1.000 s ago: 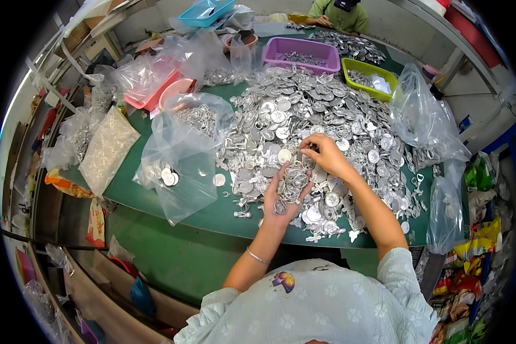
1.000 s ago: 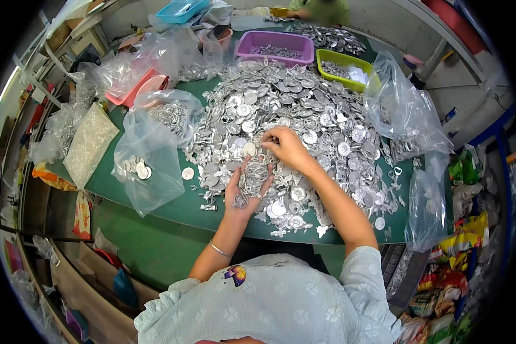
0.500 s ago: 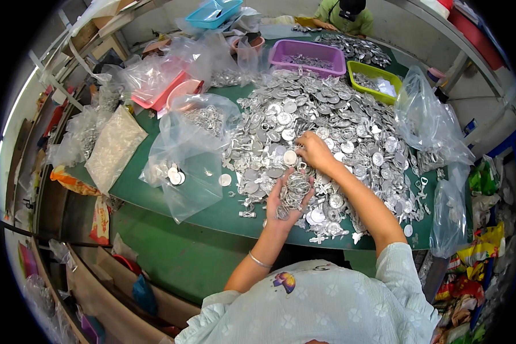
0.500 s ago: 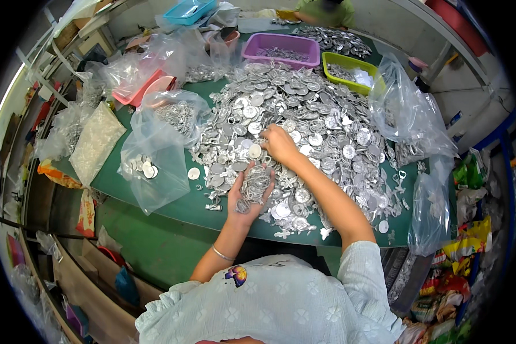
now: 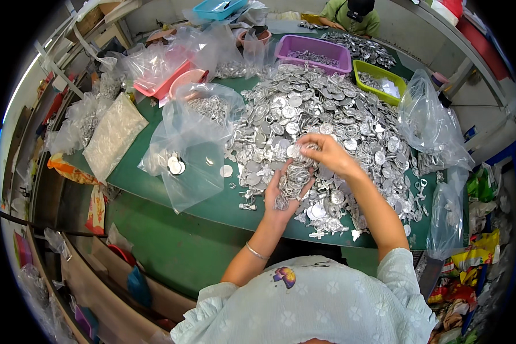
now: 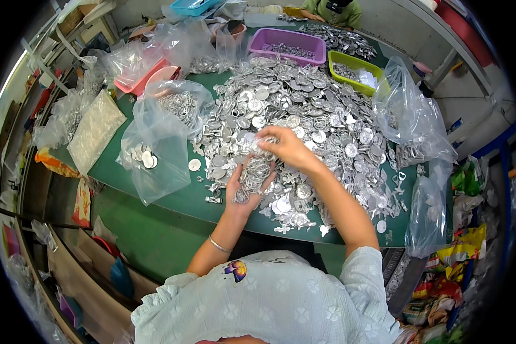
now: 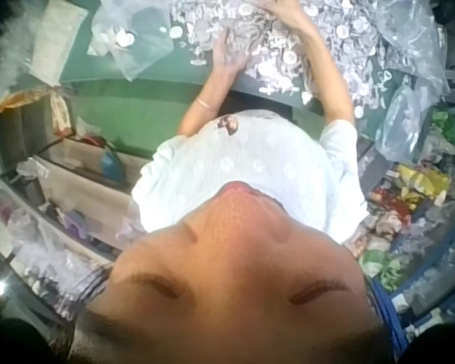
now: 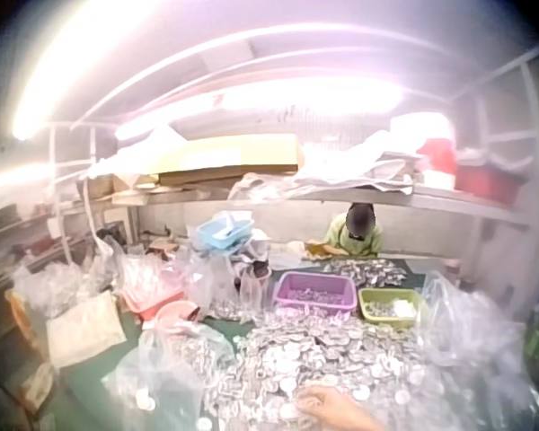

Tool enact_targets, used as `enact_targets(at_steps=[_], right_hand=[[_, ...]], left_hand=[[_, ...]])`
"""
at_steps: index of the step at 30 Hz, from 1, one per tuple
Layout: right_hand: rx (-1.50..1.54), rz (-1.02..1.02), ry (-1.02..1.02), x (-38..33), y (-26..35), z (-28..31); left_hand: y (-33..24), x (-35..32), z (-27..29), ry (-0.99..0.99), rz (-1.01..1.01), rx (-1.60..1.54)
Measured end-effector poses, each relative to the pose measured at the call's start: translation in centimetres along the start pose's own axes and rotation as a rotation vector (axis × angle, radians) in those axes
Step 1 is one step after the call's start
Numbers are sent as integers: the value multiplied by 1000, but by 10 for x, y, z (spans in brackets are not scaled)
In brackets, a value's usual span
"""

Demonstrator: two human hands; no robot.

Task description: The person sorts and organizes small silver-colored metallic parts from a large pile on a table, picking them up by hand and grouping them before placing them into plastic bags.

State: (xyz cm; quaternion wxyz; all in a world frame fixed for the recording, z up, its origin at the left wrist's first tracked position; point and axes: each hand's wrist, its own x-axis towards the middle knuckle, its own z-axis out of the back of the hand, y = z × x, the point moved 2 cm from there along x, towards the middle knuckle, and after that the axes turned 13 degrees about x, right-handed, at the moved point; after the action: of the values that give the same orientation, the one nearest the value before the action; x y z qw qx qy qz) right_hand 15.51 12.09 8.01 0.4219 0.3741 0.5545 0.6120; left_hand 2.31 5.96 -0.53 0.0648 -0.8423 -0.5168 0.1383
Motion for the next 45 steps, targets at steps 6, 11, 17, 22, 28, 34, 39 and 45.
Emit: enact_targets(at_steps=[6, 11, 17, 22, 28, 34, 39, 45], right_hand=[[-573, 246, -81, -28, 4, -41], [-545, 453, -118, -39, -7, -48], [-614, 343, -111, -47, -5, -53], [-583, 242, 10, -48, 4, -52], [-426, 401, -188, -46, -4, -48], [-268, 272, -154, -60, -15, -31], [-205, 183, -73, -74, -14, -26], [-216, 163, -28, -83, -16, -18]], left_hand=[[5, 11, 21, 267, 49, -87], [4, 2, -10, 30, 15, 27], [9, -5, 3, -71, 71, 201], [1, -22, -26, -241, 54, 278], [0, -7, -10, 10, 56, 43], [-56, 30, -11, 46, -60, -108], [-168, 97, -9, -134, -470, -79], [-252, 146, -11, -637, -1027, 211]])
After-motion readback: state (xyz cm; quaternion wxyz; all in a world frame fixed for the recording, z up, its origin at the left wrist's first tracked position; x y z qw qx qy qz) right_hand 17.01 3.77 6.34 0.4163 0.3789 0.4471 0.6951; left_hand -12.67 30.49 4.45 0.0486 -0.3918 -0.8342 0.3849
